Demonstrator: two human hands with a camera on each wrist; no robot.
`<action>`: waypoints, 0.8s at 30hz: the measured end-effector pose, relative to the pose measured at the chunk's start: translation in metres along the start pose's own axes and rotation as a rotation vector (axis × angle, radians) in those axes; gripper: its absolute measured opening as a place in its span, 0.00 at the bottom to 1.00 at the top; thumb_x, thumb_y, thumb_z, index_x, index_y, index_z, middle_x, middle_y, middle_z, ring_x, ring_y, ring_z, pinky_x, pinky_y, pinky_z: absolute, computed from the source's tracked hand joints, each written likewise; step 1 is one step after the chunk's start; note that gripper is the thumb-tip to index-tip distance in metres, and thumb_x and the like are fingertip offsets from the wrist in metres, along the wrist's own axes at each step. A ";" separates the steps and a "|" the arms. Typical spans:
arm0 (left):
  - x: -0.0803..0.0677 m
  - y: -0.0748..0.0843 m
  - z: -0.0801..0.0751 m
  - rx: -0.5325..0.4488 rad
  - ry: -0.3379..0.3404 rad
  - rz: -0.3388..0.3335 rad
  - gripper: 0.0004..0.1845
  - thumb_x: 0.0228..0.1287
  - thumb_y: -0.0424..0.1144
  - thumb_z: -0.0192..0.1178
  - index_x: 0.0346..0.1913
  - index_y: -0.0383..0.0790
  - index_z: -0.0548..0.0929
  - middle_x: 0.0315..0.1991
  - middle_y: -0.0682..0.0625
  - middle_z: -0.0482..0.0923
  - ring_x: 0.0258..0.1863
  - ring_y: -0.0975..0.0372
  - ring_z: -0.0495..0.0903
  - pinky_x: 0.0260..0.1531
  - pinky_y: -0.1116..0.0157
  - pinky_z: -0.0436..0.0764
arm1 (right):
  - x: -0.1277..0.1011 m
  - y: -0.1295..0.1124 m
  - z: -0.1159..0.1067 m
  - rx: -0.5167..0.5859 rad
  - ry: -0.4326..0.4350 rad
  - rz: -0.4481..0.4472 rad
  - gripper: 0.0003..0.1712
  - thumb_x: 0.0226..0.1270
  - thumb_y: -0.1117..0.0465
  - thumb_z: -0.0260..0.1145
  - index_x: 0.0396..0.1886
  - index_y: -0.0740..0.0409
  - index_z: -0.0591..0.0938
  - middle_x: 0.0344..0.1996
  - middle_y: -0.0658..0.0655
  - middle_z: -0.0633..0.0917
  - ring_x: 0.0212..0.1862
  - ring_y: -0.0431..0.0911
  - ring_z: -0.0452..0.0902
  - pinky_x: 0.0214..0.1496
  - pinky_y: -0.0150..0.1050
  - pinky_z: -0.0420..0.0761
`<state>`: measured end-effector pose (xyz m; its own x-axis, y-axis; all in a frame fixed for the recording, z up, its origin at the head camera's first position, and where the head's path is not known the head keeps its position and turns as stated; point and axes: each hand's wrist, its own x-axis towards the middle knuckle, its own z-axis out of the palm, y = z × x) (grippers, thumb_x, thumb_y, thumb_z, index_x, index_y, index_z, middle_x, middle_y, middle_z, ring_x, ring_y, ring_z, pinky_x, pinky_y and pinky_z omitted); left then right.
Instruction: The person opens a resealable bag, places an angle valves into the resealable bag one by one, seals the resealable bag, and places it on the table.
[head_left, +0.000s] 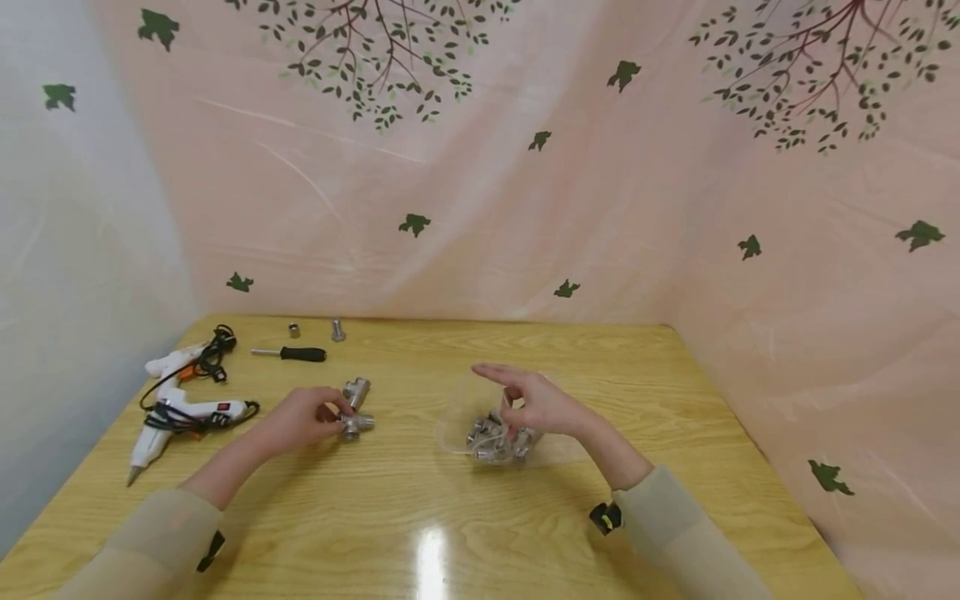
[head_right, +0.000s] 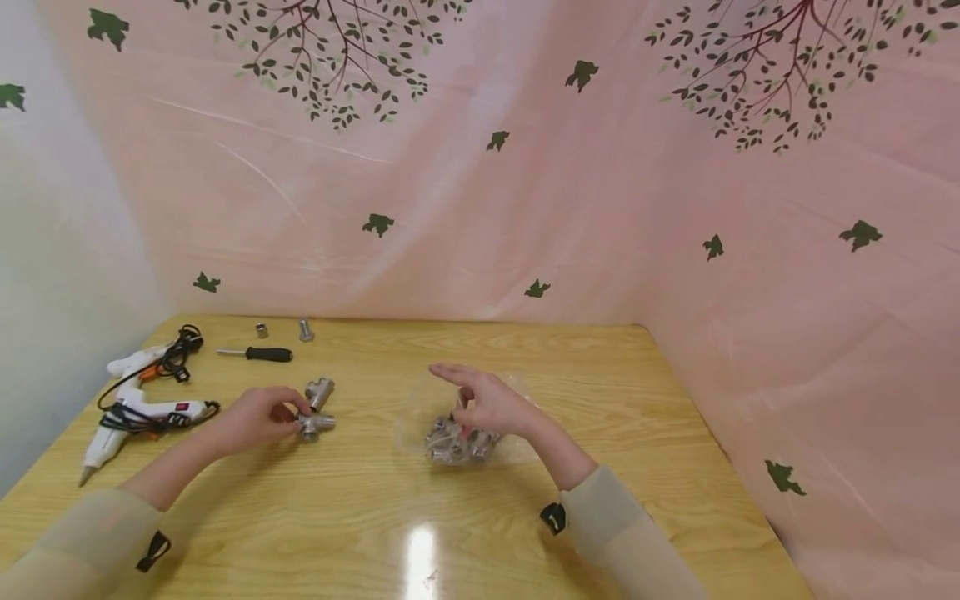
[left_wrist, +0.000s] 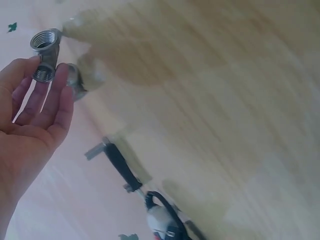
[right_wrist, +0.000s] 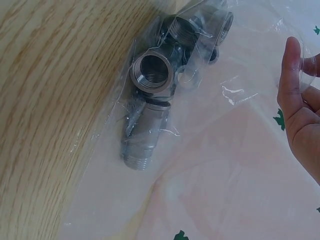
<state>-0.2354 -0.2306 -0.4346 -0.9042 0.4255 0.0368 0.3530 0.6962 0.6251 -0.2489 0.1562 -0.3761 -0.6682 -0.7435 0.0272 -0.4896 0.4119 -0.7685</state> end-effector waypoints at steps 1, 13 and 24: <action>0.001 0.003 0.000 0.008 0.008 0.002 0.07 0.57 0.31 0.65 0.39 0.43 0.82 0.38 0.48 0.82 0.33 0.64 0.81 0.26 0.70 0.79 | 0.000 0.000 0.000 0.000 0.001 0.000 0.41 0.63 0.75 0.54 0.74 0.45 0.57 0.73 0.57 0.56 0.24 0.45 0.81 0.32 0.51 0.82; 0.011 0.046 0.001 0.023 0.141 0.156 0.08 0.56 0.33 0.67 0.39 0.46 0.83 0.35 0.55 0.80 0.31 0.68 0.79 0.30 0.70 0.80 | 0.002 -0.001 0.002 0.027 0.009 0.023 0.41 0.63 0.76 0.55 0.74 0.48 0.57 0.73 0.57 0.56 0.25 0.53 0.82 0.29 0.48 0.82; 0.027 0.096 0.027 -0.139 0.287 0.270 0.11 0.53 0.30 0.69 0.40 0.41 0.82 0.37 0.51 0.79 0.34 0.63 0.82 0.37 0.64 0.83 | 0.003 -0.004 0.001 0.029 0.008 0.036 0.43 0.62 0.75 0.56 0.73 0.42 0.57 0.73 0.54 0.56 0.25 0.46 0.80 0.30 0.52 0.82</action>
<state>-0.2198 -0.1369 -0.3946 -0.8207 0.3902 0.4174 0.5688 0.4883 0.6618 -0.2483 0.1517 -0.3734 -0.6895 -0.7242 0.0036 -0.4483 0.4230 -0.7875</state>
